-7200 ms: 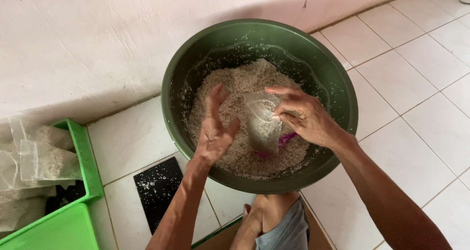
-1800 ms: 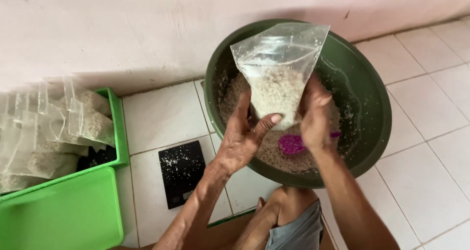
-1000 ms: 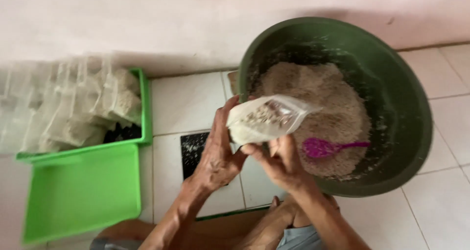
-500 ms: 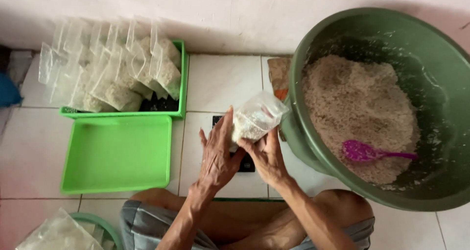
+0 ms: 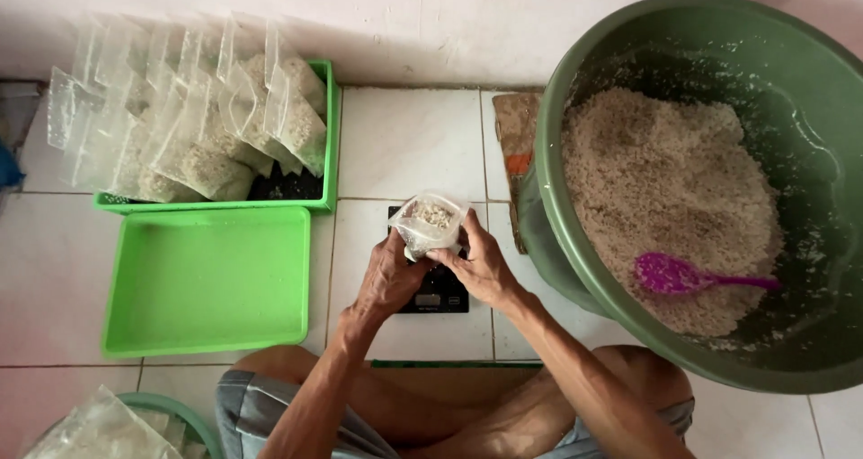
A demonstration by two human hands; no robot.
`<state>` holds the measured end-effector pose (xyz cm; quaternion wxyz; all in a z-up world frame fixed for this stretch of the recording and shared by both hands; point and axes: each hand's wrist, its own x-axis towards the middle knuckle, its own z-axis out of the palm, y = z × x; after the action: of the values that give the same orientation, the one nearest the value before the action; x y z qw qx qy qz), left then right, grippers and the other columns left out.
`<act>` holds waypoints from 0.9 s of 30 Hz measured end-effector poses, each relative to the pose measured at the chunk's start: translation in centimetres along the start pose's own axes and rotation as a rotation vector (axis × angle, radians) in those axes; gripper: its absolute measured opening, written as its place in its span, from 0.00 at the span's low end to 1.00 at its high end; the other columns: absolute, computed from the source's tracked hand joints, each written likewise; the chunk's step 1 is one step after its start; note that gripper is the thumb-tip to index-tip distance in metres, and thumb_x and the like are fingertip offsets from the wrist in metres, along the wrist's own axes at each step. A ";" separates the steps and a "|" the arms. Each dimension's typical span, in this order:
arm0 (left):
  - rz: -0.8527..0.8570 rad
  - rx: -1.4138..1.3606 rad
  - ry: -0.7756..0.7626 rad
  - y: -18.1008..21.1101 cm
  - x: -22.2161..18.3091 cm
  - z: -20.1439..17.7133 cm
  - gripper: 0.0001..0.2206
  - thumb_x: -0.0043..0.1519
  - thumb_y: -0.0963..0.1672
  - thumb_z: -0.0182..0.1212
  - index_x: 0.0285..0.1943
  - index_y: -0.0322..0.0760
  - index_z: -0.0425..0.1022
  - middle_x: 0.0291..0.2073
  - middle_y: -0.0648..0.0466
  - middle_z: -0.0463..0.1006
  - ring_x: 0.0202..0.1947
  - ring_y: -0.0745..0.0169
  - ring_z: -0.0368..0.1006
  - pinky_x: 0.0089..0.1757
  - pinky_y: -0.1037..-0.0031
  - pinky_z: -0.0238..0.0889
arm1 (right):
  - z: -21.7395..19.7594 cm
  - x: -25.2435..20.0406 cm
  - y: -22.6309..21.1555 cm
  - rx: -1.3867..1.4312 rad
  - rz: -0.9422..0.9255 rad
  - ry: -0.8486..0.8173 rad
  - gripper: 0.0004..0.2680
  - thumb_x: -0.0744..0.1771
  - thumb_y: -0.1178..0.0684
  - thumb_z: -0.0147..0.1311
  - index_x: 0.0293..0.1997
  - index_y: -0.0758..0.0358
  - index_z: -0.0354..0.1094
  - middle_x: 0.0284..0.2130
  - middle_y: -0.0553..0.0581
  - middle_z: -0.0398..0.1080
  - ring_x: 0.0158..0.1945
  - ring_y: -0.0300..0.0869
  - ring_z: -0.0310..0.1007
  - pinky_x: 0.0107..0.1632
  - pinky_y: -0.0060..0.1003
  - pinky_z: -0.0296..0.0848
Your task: Filling small plastic bags with granular material using a scoop and weighing them on a digital scale
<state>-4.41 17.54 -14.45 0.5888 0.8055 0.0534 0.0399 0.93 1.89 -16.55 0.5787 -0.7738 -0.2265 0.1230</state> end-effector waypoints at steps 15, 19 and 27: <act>0.012 0.080 -0.048 -2.5 0.6 -0.3 0.23 0.49 0.41 0.70 0.51 0.29 0.65 0.43 0.30 0.75 0.47 0.23 0.72 0.43 0.42 0.71 | 1.7 -0.5 5.1 -0.100 0.088 0.013 0.28 0.62 0.55 0.65 0.67 0.68 0.51 0.58 0.75 0.61 0.62 0.67 0.61 0.60 0.61 0.65; 0.001 0.168 -0.062 -2.3 1.0 -1.0 0.25 0.50 0.44 0.72 0.51 0.28 0.64 0.45 0.29 0.73 0.49 0.23 0.70 0.47 0.42 0.68 | 0.8 -0.1 3.6 -0.014 0.087 0.020 0.35 0.58 0.54 0.70 0.70 0.63 0.49 0.63 0.71 0.58 0.66 0.63 0.55 0.66 0.58 0.58; -0.048 0.144 -0.090 -7.9 -0.2 -2.0 0.42 0.50 0.41 0.72 0.73 0.40 0.51 0.56 0.28 0.69 0.59 0.24 0.63 0.59 0.41 0.57 | -0.8 -1.5 5.7 -0.026 0.115 -0.013 0.37 0.56 0.51 0.73 0.70 0.63 0.48 0.64 0.72 0.55 0.67 0.66 0.51 0.67 0.61 0.54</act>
<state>-5.13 21.78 -21.36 0.5318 0.8453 0.0491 -0.0143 1.14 -0.82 -21.85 0.5591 -0.7921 -0.1871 0.1579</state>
